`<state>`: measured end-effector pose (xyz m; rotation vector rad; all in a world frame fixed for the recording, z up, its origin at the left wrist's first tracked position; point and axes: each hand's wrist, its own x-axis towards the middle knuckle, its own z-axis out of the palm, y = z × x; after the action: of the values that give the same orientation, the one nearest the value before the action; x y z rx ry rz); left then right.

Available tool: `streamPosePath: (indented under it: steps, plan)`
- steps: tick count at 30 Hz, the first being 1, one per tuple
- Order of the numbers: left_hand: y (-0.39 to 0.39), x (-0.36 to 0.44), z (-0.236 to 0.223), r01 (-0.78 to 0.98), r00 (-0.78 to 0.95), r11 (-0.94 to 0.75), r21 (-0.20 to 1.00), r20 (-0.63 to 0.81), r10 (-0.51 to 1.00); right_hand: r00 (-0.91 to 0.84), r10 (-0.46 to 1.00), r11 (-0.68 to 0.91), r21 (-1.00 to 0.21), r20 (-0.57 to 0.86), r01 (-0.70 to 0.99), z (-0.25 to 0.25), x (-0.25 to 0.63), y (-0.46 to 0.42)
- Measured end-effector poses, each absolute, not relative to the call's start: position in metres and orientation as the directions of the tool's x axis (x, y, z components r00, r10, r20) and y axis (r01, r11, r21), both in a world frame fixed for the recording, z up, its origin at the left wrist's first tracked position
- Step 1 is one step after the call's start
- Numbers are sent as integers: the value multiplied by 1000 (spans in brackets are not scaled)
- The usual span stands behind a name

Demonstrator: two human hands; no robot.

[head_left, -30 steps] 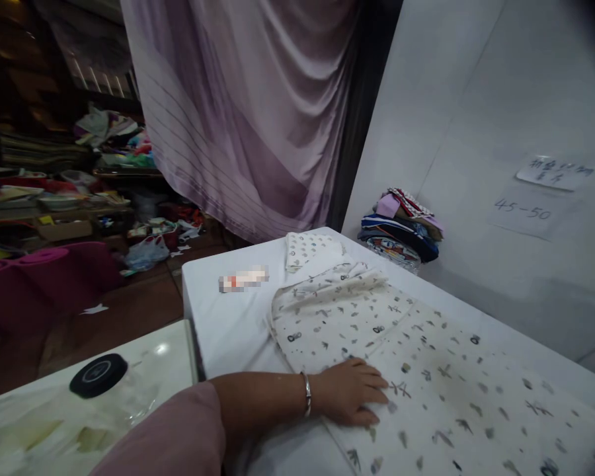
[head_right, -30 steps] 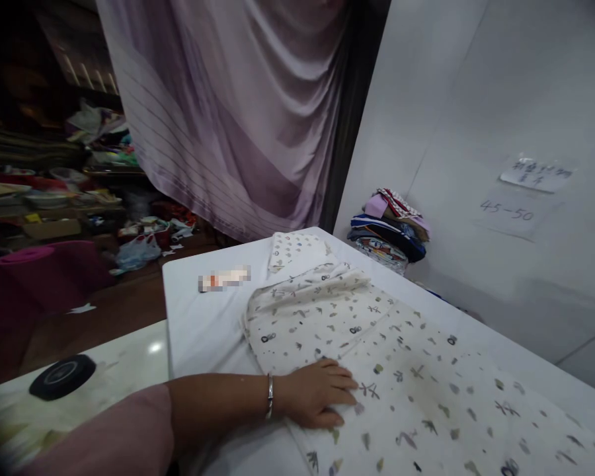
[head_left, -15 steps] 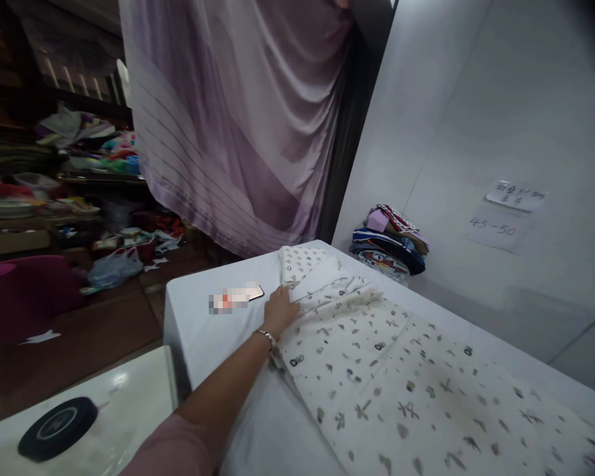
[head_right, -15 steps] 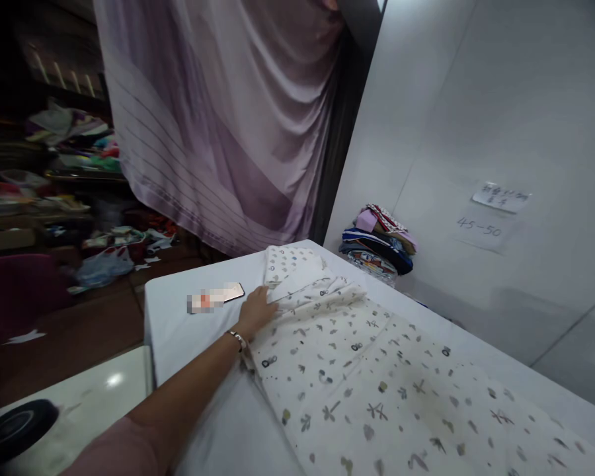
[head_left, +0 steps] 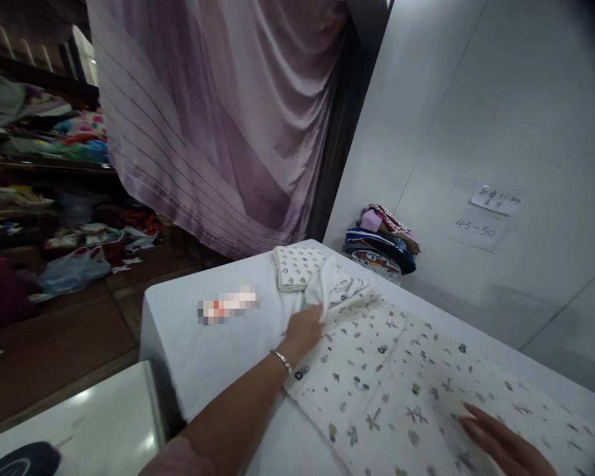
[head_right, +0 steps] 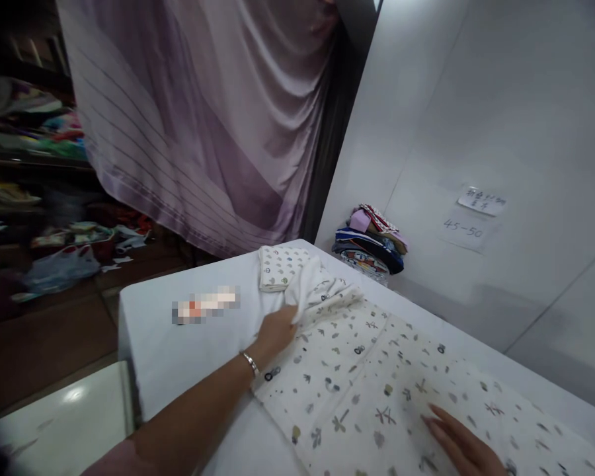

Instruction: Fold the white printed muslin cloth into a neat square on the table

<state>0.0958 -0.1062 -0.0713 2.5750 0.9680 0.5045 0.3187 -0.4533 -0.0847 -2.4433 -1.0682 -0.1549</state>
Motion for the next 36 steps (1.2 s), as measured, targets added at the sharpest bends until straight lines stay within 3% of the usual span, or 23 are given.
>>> streamPosePath:
  steps: [2, 3, 6, 10, 14, 18, 21, 25, 28, 31, 36]
  plan:
    - [-128, 100, -76, 435, 822, -816, 381, 202, 533, 624, 781, -410, -768, -17, 492, -81, 301, -404]
    - [-136, 102, -79, 368, 870, -864, 344, 199, 450, 590, 803, -344, -873, -83, 346, -79, 291, -377]
    - [-148, 101, -83, 238, 932, -935, 263, 211, 296, 626, 772, -195, -979, -112, 65, -74, 268, -301]
    - [-142, 96, -83, 231, 919, -929, 288, 250, 306, 687, 694, -91, -973, -215, -213, -80, 268, -238]
    - [-139, 94, -84, 204, 919, -915, 349, 254, 302, 621, 725, -109, -940, -297, -323, -87, 278, -207]
    - [-133, 92, -82, 167, 909, -813, 558, 232, 346, 531, 758, -180, -904, -379, -387, -89, 277, -190]
    - [-114, 91, -78, 141, 865, -642, 754, 222, 451, 471, 785, -185, -878, -403, -443, -92, 274, -183]
    - [-74, 89, -80, 252, 651, -344, 904, 104, 752, 458, 799, -129, -856, -389, -501, -96, 273, -182]
    - [-50, 89, -87, 348, 521, -147, 926, -61, 851, 444, 803, -119, -837, -397, -534, -95, 272, -184]
    - [-48, 97, -88, 376, 533, -97, 922, -129, 836, 381, 826, -144, -810, -415, -569, -92, 265, -181]
    - [-87, 120, -75, 263, 701, -158, 952, -76, 709, 329, 884, -110, -833, -331, -542, -88, 255, -177]
